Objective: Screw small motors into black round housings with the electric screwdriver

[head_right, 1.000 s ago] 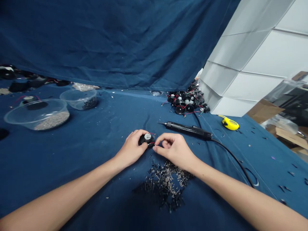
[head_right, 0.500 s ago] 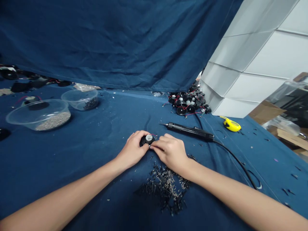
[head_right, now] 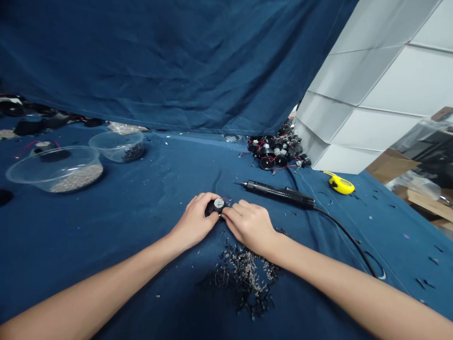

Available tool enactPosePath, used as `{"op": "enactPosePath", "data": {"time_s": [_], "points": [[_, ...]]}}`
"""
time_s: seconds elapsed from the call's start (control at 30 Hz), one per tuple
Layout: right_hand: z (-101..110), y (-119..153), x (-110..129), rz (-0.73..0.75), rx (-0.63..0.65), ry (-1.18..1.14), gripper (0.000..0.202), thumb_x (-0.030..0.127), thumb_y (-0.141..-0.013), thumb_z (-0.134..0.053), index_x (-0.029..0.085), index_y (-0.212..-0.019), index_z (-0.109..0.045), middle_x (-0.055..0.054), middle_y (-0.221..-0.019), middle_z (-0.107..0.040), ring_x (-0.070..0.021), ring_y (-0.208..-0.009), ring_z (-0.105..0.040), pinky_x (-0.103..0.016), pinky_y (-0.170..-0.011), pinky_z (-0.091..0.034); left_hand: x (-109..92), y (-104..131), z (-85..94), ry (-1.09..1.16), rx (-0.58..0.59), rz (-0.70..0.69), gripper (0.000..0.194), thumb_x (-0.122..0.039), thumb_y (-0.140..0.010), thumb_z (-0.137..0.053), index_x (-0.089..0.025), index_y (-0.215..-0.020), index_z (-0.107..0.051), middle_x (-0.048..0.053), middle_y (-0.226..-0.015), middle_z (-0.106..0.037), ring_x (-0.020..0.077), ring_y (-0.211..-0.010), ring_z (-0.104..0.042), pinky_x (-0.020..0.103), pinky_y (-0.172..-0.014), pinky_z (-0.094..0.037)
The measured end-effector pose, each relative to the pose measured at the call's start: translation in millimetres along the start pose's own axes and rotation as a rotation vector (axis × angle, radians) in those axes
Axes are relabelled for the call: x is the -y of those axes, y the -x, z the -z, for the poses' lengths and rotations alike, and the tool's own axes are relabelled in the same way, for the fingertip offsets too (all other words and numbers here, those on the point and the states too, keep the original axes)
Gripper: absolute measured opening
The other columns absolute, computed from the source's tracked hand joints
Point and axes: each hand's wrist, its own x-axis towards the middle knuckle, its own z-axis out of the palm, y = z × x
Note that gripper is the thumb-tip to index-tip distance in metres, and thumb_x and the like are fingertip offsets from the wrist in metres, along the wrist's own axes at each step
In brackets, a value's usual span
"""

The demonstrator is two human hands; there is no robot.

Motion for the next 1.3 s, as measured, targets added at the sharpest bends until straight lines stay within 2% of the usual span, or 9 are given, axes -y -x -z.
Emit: {"op": "enactPosePath", "data": {"time_s": [0.23,0.67,0.9,1.3], "points": [[3.4,-3.9,-2.7,0.16,-0.043,0.091,0.025,0.015,-0.094,-0.043,0.012,-0.091,-0.068,-0.003,-0.066,-0.061,-0.015,-0.064,-0.051,-0.029,-0.057,-0.034,0.0,0.3,-0.1,0.001,-0.004,0.004,0.026,-0.009,-0.075,-0.052,-0.022,-0.097,-0.058,0.004,-0.102,-0.062,0.0229,-0.104,-0.053,0.045,-0.103,-0.035],[8.8,-6.1,-7.6,0.344,0.011,0.173,0.023,0.009,-0.093,-0.044,0.012,-0.087,-0.066,-0.003,-0.068,-0.062,-0.0152,-0.064,-0.048,-0.031,-0.054,-0.027,-1.1,0.6,0.3,-0.008,-0.004,0.01,0.026,-0.008,-0.075,-0.052,-0.021,-0.097,-0.058,0.005,-0.104,-0.062,0.0229,-0.105,-0.053,0.045,-0.103,-0.035],[7.0,-6.6,-8.8,0.243,0.014,0.102,0.025,0.013,-0.094,-0.044,0.014,-0.088,-0.068,-0.003,-0.065,-0.06,-0.0149,-0.066,-0.05,-0.029,-0.054,-0.029,-0.3,0.3,0.6,-0.015,-0.007,0.009,0.024,-0.009,-0.075,-0.052,-0.021,-0.095,-0.058,0.004,-0.103,-0.062,0.0227,-0.105,-0.054,0.044,-0.102,-0.036],[6.3,-5.9,-8.0,0.272,-0.048,0.186,0.025,0.014,-0.093,-0.047,0.015,-0.08,-0.068,-0.001,-0.06,-0.056,-0.0151,-0.063,-0.047,-0.03,-0.054,-0.025,0.5,-0.1,1.1,-0.01,-0.006,0.005,0.027,-0.008,-0.075,-0.052,-0.021,-0.097,-0.059,0.005,-0.103,-0.062,0.0225,-0.105,-0.054,0.043,-0.102,-0.036]]}}
